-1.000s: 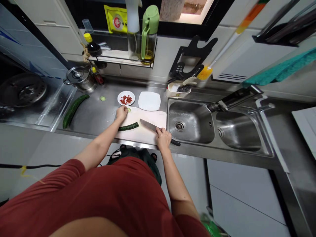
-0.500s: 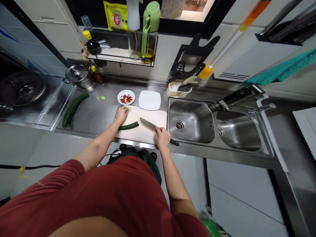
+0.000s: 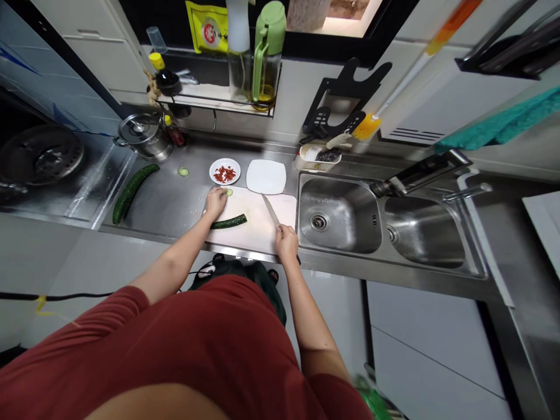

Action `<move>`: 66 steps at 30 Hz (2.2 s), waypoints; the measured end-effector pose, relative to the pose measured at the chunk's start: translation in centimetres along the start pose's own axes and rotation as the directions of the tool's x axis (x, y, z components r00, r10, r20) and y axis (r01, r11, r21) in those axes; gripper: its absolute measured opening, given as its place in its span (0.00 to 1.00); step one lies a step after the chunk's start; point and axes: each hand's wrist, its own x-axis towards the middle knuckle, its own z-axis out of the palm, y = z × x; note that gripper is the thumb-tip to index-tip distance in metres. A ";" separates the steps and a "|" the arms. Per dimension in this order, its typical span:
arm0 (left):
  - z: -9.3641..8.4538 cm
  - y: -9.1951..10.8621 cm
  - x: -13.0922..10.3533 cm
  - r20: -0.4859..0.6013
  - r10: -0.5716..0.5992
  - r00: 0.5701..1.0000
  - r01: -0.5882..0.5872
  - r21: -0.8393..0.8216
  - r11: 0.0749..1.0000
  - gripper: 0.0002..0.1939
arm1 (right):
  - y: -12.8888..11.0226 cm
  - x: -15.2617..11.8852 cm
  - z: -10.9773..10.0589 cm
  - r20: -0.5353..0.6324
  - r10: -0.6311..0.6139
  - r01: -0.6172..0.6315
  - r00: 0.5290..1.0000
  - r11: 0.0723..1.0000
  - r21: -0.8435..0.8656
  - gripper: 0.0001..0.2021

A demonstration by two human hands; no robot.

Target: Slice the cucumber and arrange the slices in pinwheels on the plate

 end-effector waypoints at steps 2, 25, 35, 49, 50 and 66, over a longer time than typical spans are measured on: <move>-0.3 0.4 -0.7 -0.087 -0.064 0.994 0.059 -0.058 0.997 0.13 | -0.3 0.2 -0.1 -0.040 -0.019 0.022 0.999 0.996 0.084 0.16; -1.7 4.3 -9.5 0.223 0.348 0.911 -0.369 0.058 0.928 0.17 | -5.7 2.1 0.9 0.384 -0.008 0.029 0.923 0.998 -0.050 0.14; -1.2 3.8 -9.0 0.221 0.345 0.912 -0.351 -0.011 0.936 0.16 | -6.4 1.2 1.5 0.478 -0.010 0.135 0.878 0.964 -0.228 0.11; -0.2 2.8 -8.9 0.232 0.382 0.895 -0.388 -0.021 0.921 0.16 | -7.4 1.1 1.6 0.562 -0.002 0.186 0.827 0.944 -0.271 0.12; -0.2 2.8 -8.9 0.236 0.379 0.895 -0.386 -0.018 0.922 0.16 | -7.5 1.0 1.5 0.566 0.003 0.184 0.825 0.945 -0.272 0.12; -0.3 3.0 -8.6 0.248 0.376 0.893 -0.381 -0.028 0.924 0.16 | -7.5 -0.6 0.1 0.651 0.109 0.141 0.751 0.937 -0.320 0.12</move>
